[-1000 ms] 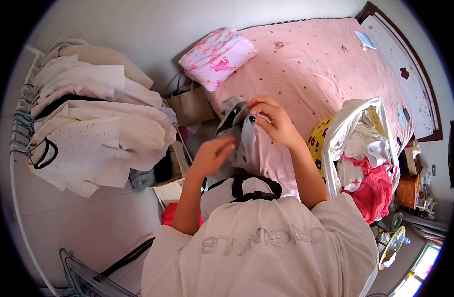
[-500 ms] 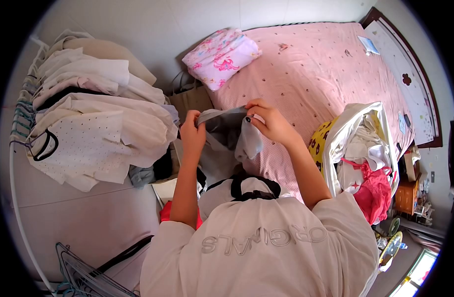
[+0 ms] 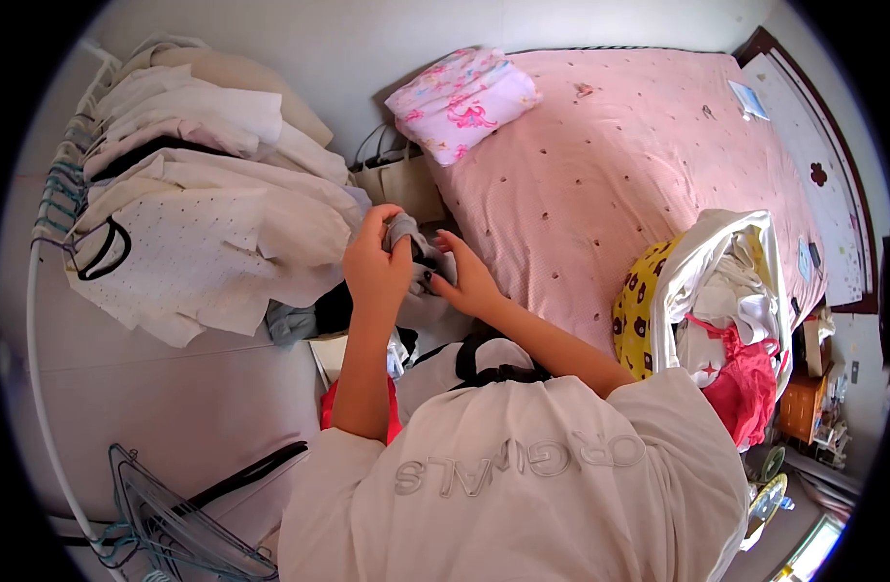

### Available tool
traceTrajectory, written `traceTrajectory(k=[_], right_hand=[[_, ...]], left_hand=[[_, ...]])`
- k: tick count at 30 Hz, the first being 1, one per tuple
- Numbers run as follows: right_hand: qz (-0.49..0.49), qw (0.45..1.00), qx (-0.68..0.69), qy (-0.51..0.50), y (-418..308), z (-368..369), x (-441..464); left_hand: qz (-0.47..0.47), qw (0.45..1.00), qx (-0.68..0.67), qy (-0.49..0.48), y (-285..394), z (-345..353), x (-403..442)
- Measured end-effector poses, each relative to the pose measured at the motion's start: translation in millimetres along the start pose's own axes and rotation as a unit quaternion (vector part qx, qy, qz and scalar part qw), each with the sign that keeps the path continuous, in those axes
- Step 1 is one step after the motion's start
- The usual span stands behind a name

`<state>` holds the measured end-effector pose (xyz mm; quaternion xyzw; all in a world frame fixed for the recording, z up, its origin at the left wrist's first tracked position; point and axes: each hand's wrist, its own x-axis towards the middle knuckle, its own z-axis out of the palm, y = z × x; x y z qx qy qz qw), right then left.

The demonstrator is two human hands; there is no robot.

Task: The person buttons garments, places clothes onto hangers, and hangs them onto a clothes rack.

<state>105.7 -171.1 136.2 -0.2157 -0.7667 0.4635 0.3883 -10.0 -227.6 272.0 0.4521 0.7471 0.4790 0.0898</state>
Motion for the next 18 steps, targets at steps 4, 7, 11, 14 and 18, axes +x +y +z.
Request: traceTrajectory(k=[4,7,11,14,18], right_hand=[[0.015,1.0,0.003,-0.022,-4,14,10],[0.038,0.998,0.023,-0.049,-26,18,18],[0.047,0.998,-0.006,-0.044,-25,26,24],[0.044,0.988,-0.129,-0.067,-7,22,25],[0.062,0.977,-0.197,-0.053,17,5,20]], left_hand=[[-0.037,0.999,0.014,-0.001,-6,-11,-11],[-0.036,0.999,0.038,0.001,-10,-17,-16],[-0.021,0.997,0.078,0.021,-26,-23,-21],[-0.06,0.996,0.047,0.045,-29,-35,-23],[-0.081,0.992,0.069,0.072,-45,-49,-27]])
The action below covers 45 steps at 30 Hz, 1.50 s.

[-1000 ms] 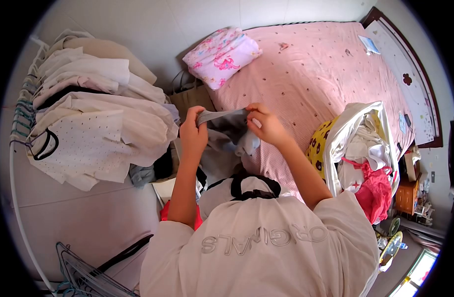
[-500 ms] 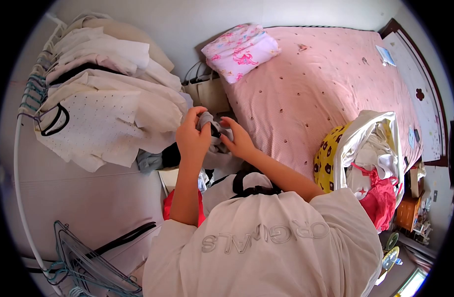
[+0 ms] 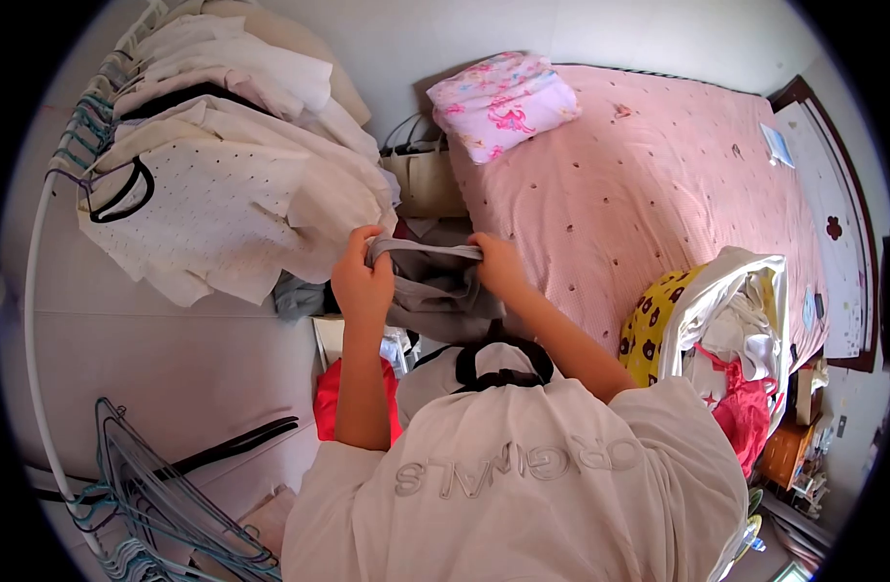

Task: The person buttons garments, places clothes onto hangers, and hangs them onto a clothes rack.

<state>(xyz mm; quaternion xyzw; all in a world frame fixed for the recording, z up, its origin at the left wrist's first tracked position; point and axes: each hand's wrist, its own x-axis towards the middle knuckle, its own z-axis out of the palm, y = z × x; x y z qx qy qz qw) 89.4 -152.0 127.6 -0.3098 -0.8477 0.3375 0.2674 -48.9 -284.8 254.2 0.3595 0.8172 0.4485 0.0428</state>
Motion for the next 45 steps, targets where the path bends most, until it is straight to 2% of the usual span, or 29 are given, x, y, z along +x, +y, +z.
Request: traceTrajectory(k=[2,6,9,11,14,17,20,23,26,27,29,33,36,38,39,42,43,45], right_hand=[[0.03,0.999,-0.039,-0.012,14,-2,-5],[0.076,0.989,-0.114,-0.053,21,-18,-4],[0.055,0.989,-0.138,-0.003,16,-23,-1],[0.052,0.988,-0.141,-0.036,18,-23,4],[0.026,0.988,-0.119,-0.091,22,-28,12],[0.01,0.981,-0.103,-0.162,13,-36,26],[-0.002,0.981,-0.047,-0.187,1,-41,45],[0.005,0.984,0.009,-0.18,-11,-44,60],[0.017,0.982,0.038,-0.183,-20,-44,70],[0.02,0.981,0.046,-0.187,-21,-42,73],[-0.022,0.99,-0.003,-0.14,-24,-36,75],[-0.034,0.982,-0.182,0.018,-25,-8,72],[0.143,0.966,-0.15,-0.152,12,35,79],[0.12,0.977,0.115,-0.131,17,55,82],[0.107,0.956,0.246,-0.12,13,63,83],[0.165,0.91,0.38,-0.011,-56,57,87],[0.083,0.955,0.286,-0.012,-52,63,88],[0.037,0.996,0.042,-0.076,-58,63,91]], left_hand=[[0.017,0.999,0.013,0.028,-8,-4,0],[-0.006,0.999,-0.008,0.046,-24,-10,0],[-0.039,0.998,0.029,0.039,-27,-16,0],[-0.078,0.995,0.057,0.022,-34,-19,1],[-0.076,0.99,0.121,0.014,-57,-25,2],[-0.117,0.981,0.151,-0.021,-66,-35,2],[-0.062,0.984,0.167,-0.008,-105,-42,-2],[-0.01,0.985,0.172,-0.007,-113,-51,-1],[0.057,0.996,0.055,0.037,-139,-44,-1],[0.015,1.0,0.01,0.019,-138,-47,-1],[-0.069,0.994,-0.08,-0.015,-136,-52,-5],[-0.028,0.988,-0.142,0.054,-114,-51,-9],[-0.023,0.993,-0.087,0.077,-96,-49,-12],[-0.042,0.997,-0.019,0.069,-92,-48,-11],[-0.03,0.997,-0.004,0.071,-94,-50,-12],[-0.116,0.991,0.065,0.027,-108,-63,-19],[-0.122,0.988,0.097,0.02,-112,-67,-22],[-0.145,0.982,0.122,0.013,-125,-72,-28]])
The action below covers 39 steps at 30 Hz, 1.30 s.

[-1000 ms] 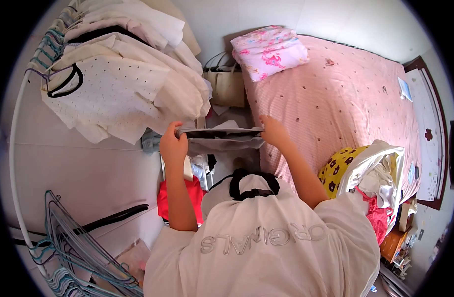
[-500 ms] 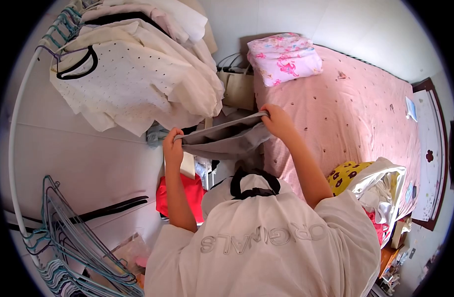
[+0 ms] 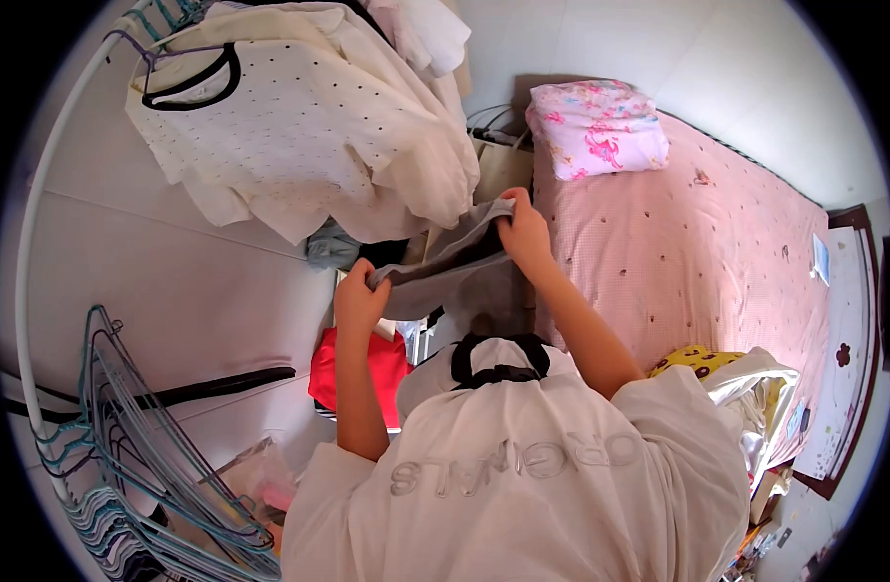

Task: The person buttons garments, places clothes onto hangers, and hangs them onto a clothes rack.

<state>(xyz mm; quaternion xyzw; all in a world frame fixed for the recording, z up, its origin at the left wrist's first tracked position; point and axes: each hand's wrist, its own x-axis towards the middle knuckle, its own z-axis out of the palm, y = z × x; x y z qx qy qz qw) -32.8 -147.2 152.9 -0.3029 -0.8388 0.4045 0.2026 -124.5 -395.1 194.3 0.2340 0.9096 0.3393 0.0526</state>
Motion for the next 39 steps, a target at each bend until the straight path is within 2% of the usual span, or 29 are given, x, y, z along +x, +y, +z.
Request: traceTrajectory(k=[1,2,5,9,12,15,18,21,24,27,30,32,34,35,36,39], right_hand=[[-0.014,0.992,-0.126,-0.027,-2,0,1],[0.008,0.985,-0.145,-0.089,5,5,5],[-0.014,0.987,-0.051,-0.153,1,10,4],[-0.125,0.977,0.078,-0.157,-49,-10,-4],[-0.171,0.981,-0.004,-0.094,-50,-8,2],[-0.209,0.972,-0.063,-0.086,-39,0,8],[-0.156,0.97,-0.006,-0.188,-54,-6,8],[-0.177,0.957,0.014,-0.231,-68,-10,12],[-0.179,0.953,0.017,-0.245,-80,-12,16],[-0.179,0.93,0.022,-0.32,-82,-9,22],[-0.236,0.886,0.019,-0.398,-85,-8,28],[-0.272,0.859,0.035,-0.433,-89,-7,32],[-0.268,0.849,0.051,-0.452,-91,-5,39],[-0.246,0.853,0.06,-0.456,-89,-2,41],[-0.224,0.857,0.069,-0.459,-90,0,44],[-0.233,0.878,0.06,-0.414,-98,1,51]], left_hand=[[-0.012,1.0,0.013,-0.002,-7,0,-3],[-0.029,0.999,0.015,0.016,-13,1,-7],[-0.059,0.994,0.022,0.089,-23,6,-9],[-0.057,0.982,0.035,0.175,-30,0,-10],[-0.034,0.967,0.057,0.245,-47,-7,-7],[-0.034,0.968,0.071,0.237,-47,-17,-11],[-0.024,0.95,0.112,0.29,-46,-23,-14],[-0.139,0.94,0.098,0.297,-36,-31,-22],[-0.285,0.926,-0.011,0.249,-24,-46,-26],[-0.279,0.921,-0.058,0.264,-23,-52,-32],[-0.1,0.924,0.098,0.355,-50,-47,-36],[-0.001,0.91,0.119,0.396,-63,-48,-32],[-0.005,0.934,-0.002,0.356,-65,-53,-36],[-0.059,0.945,-0.135,0.291,-66,-56,-41],[-0.111,0.933,-0.265,0.219,-64,-61,-46],[-0.114,0.951,-0.258,0.125,-56,-78,-54]])
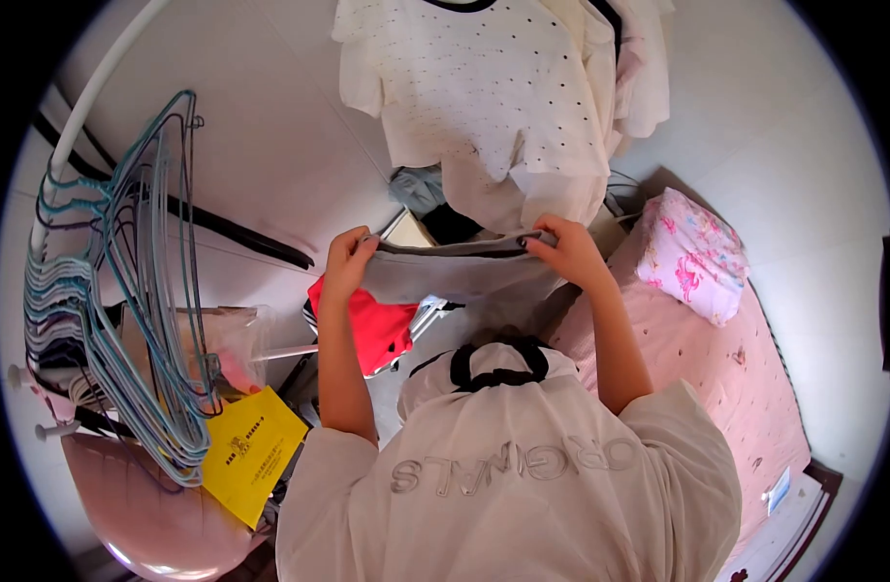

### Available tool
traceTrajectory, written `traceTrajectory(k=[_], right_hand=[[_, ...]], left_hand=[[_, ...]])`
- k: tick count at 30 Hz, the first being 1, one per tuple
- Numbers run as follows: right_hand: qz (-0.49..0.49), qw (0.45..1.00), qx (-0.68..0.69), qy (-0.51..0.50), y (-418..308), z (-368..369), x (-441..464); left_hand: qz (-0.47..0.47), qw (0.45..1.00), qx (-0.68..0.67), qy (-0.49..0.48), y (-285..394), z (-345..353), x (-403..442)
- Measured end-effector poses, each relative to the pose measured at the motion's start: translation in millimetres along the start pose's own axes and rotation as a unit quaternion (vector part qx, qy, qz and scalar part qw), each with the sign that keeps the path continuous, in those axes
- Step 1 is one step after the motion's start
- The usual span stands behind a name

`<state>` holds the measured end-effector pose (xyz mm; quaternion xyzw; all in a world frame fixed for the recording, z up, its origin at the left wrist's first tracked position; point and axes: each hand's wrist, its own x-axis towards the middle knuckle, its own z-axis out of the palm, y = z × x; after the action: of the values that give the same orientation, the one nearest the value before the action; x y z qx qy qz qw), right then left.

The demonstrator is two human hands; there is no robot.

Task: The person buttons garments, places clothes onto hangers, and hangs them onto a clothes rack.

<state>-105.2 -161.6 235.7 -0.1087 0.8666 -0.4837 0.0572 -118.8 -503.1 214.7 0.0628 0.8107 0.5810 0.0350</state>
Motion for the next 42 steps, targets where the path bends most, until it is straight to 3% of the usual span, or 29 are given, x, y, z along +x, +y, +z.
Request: traceTrajectory(k=[6,9,12,16,17,20,23,26,30,35,38,42], right_hand=[[-0.031,0.994,-0.042,0.094,-6,6,10],[-0.095,0.986,-0.04,0.13,-1,21,19],[-0.158,0.979,-0.062,0.112,-10,37,26],[-0.13,0.988,-0.011,0.078,-13,56,42],[-0.136,0.988,0.004,0.077,-12,59,48],[-0.154,0.987,0.007,0.039,-12,58,63],[-0.113,0.992,0.041,-0.04,-15,54,67],[-0.079,0.988,0.079,-0.105,-21,52,70],[-0.1,0.979,0.089,-0.156,-25,47,73],[-0.142,0.986,0.016,-0.086,-23,55,77],[-0.156,0.986,-0.015,-0.049,-29,58,77],[-0.169,0.985,-0.024,-0.014,-30,59,78]], left_hand=[[0.047,0.998,0.03,-0.005,10,-20,-23],[-0.043,0.994,0.095,0.026,3,-25,-40],[-0.107,0.992,0.073,0.007,-3,-14,-57],[-0.019,0.98,0.197,-0.009,-20,-4,-74],[-0.084,0.984,0.153,-0.039,-23,-6,-77],[-0.14,0.965,0.22,0.032,-24,-13,-83],[-0.011,0.962,0.205,0.182,-22,-12,-83],[-0.057,0.95,0.197,0.234,-16,-14,-84],[0.005,0.96,0.108,0.257,-24,-16,-80],[-0.007,0.969,0.076,0.233,-30,-28,-79],[-0.045,0.963,0.117,0.237,-11,-28,-79],[-0.005,0.958,0.198,0.207,4,-27,-79]])
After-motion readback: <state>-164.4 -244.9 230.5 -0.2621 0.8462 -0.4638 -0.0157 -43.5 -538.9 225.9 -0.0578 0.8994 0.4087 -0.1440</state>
